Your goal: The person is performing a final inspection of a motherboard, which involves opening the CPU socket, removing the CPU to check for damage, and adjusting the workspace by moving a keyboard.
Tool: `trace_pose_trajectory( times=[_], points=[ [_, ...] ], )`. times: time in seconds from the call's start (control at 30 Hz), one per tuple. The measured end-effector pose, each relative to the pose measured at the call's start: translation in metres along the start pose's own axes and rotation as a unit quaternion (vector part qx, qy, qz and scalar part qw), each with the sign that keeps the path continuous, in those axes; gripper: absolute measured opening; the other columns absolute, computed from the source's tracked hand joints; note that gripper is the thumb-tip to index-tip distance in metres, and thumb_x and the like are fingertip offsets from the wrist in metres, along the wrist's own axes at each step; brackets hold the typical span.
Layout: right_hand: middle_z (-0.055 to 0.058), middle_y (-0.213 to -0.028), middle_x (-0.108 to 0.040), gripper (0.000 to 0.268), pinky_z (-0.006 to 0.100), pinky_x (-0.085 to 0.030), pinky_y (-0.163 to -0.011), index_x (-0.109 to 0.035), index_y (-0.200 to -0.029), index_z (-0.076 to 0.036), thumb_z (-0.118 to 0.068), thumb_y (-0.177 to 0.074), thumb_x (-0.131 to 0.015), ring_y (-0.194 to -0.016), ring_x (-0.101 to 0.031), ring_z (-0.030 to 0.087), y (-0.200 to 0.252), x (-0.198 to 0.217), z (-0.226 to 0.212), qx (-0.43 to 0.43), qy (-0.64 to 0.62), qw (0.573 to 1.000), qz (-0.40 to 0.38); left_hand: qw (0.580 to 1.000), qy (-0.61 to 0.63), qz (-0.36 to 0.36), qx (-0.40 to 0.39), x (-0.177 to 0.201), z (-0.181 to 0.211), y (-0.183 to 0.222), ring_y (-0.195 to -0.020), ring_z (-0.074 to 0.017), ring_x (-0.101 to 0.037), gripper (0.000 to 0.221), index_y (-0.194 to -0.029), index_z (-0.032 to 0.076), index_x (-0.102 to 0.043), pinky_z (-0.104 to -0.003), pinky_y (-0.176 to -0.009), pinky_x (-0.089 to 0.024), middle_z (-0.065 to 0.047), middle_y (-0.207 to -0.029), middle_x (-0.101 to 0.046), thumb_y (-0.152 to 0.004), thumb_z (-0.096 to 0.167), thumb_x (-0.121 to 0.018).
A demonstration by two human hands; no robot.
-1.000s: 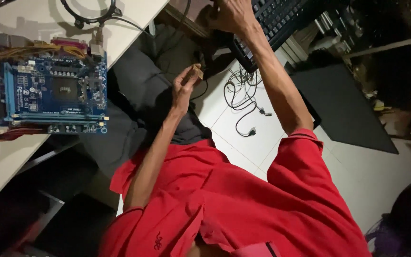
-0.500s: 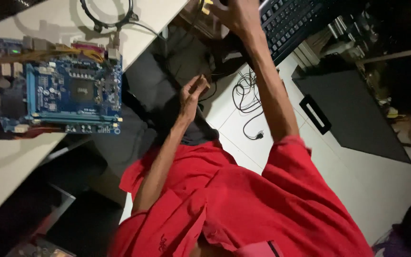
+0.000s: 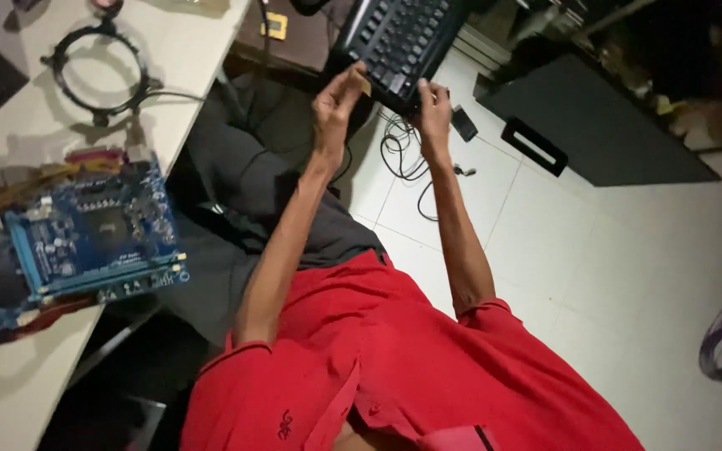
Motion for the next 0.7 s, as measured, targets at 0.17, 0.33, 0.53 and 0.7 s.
trace_pose_trajectory(
  times=[0.17, 0.33, 0.53, 0.7],
  points=[
    [0.007, -0.088, -0.051, 0.05, 0.03, -0.059, -0.066, -0.055, -0.109, 0.001, -0.049, -0.102, -0.05, -0.076, -0.057, 0.017, 0.01, -0.003, -0.017, 0.101, 0.03, 0.993, -0.05, 0.998, -0.039, 0.038, 0.004, 0.001, 0.007, -0.012, -0.095, -0.0077, -0.064, 0.042, -0.128, 0.004, -0.072, -0.022, -0.089, -0.049, 0.001, -0.104, -0.074, -0.099, 0.035, -0.069],
    [0.011, -0.085, -0.061, 0.053, 0.033, -0.067, -0.071, -0.054, -0.112, 0.002, -0.048, -0.099, -0.057, -0.069, -0.067, 0.017, 0.006, -0.001, -0.012, 0.059, -0.018, 0.993, -0.098, 0.998, -0.039, 0.054, -0.013, 0.009, 0.001, -0.013, -0.106, -0.0066, -0.065, 0.035, -0.127, 0.004, -0.073, -0.018, -0.09, -0.046, 0.0, -0.122, -0.075, -0.101, 0.028, -0.07],
    [0.005, -0.083, -0.055, 0.054, 0.031, -0.06, -0.065, -0.059, -0.116, -0.001, -0.051, -0.099, -0.055, -0.072, -0.065, 0.018, 0.016, -0.005, -0.006, 0.069, 0.005, 0.994, -0.085, 0.997, -0.035, 0.065, -0.001, 0.014, 0.011, 0.006, -0.06, -0.0013, -0.029, 0.037, -0.125, 0.008, -0.076, -0.02, -0.052, -0.026, 0.007, -0.094, -0.073, -0.099, 0.034, -0.072],
    [-0.003, -0.071, -0.045, 0.042, 0.03, -0.03, -0.057, -0.06, -0.117, -0.006, -0.039, -0.095, -0.045, -0.061, -0.039, 0.012, 0.049, -0.018, 0.05, -0.158, -0.297, 0.933, -0.128, 0.995, 0.085, -0.039, -0.042, 0.033, 0.051, 0.061, -0.123, -0.0168, -0.063, 0.037, -0.138, 0.008, -0.064, -0.036, -0.114, -0.049, -0.004, -0.131, -0.069, -0.108, 0.03, -0.066]
  ],
)
Point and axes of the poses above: each hand's wrist, its own y-axis away from the middle knuckle, its own x-axis out of the back of the hand, z = x × y, the point moved 2 cm from there along -y, towards the middle knuckle
